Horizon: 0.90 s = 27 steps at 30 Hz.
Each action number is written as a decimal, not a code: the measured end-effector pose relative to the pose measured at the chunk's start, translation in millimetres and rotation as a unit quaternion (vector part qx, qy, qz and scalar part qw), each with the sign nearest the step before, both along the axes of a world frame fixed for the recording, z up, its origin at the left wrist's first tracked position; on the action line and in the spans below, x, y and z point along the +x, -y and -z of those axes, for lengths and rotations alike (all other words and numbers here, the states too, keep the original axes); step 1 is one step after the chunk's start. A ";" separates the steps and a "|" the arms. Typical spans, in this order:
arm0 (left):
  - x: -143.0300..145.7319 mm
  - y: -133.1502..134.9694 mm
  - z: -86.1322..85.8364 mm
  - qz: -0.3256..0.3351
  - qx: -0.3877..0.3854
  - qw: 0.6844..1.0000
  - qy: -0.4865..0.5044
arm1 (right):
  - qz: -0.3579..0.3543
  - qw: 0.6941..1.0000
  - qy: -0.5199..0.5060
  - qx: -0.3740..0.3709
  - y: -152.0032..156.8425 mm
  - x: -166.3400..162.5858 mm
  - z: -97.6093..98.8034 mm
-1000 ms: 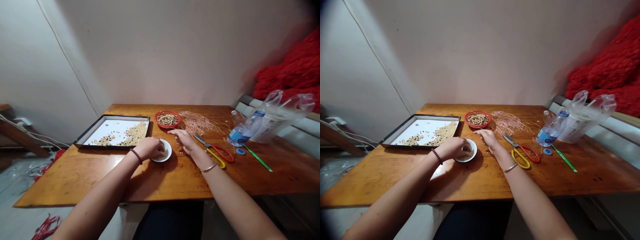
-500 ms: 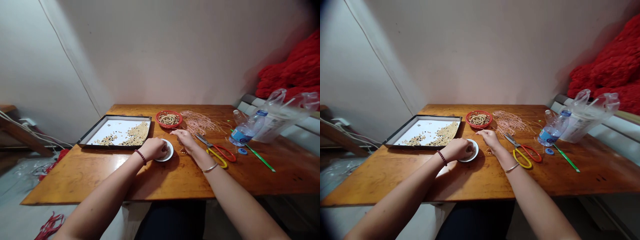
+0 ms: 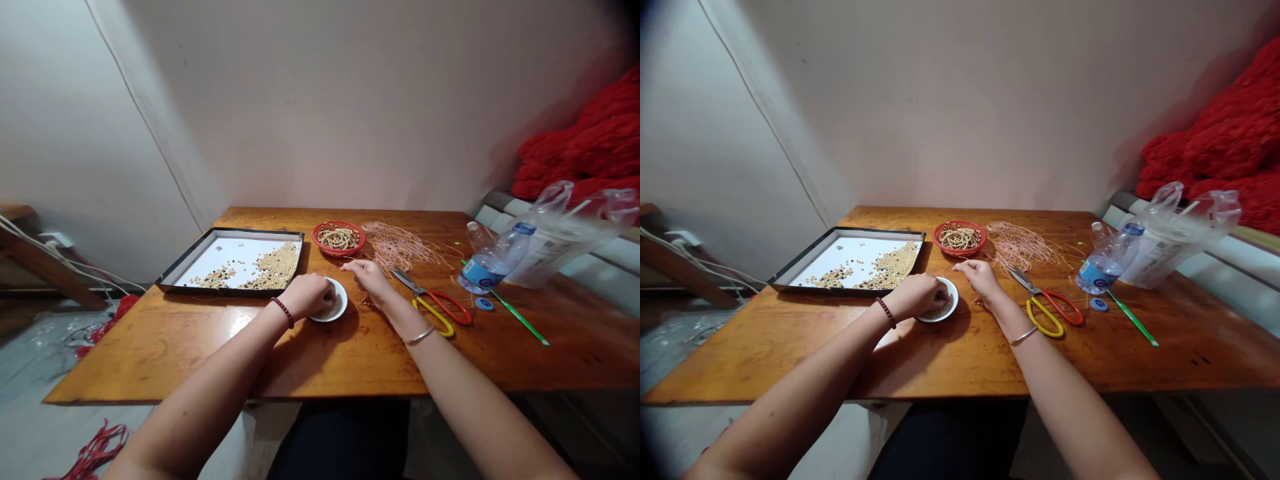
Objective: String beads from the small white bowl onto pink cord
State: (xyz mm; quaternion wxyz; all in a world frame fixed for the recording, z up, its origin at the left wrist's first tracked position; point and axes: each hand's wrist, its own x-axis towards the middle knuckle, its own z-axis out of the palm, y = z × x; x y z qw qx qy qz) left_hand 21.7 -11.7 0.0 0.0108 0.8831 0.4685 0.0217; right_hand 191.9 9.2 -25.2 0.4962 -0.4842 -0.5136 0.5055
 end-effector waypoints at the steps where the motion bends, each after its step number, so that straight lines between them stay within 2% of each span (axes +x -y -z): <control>1: 0.2 -0.1 0.3 -0.001 0.003 1.000 -0.002 | 0.000 1.000 0.005 0.001 -0.3 0.2 0.4; 7: -1.7 -2.9 2.3 0.007 0.018 1.000 0.022 | -0.003 0.999 0.026 0.022 -2.2 1.3 2.8; 10: -7.5 -10.4 -0.5 0.012 0.002 0.993 0.117 | -0.004 0.999 0.036 0.034 -3.0 1.6 3.1; 12: -11.4 -16.7 -3.3 0.002 -0.016 0.972 0.236 | -0.004 0.999 0.038 0.039 -3.2 1.6 2.9; 16: -12.4 -22.6 -7.8 -0.036 -0.108 0.888 0.446 | -0.012 0.998 0.025 0.058 -2.5 0.8 2.1; 18: -9.6 -20.1 -9.6 -0.045 -0.181 0.856 0.482 | -0.022 0.997 0.017 0.070 -1.8 0.2 1.3; 21: -5.6 -14.0 -12.1 -0.054 -0.263 0.825 0.497 | -0.036 0.996 0.012 0.082 -0.7 -0.3 -0.1; 24: -4.7 -11.7 -12.8 -0.058 -0.286 0.808 0.511 | -0.046 0.995 0.014 0.090 0.0 -0.2 -0.7; 27: -5.5 -13.2 -11.5 -0.058 -0.283 0.808 0.513 | -0.051 0.994 0.024 0.096 0.1 0.0 -0.4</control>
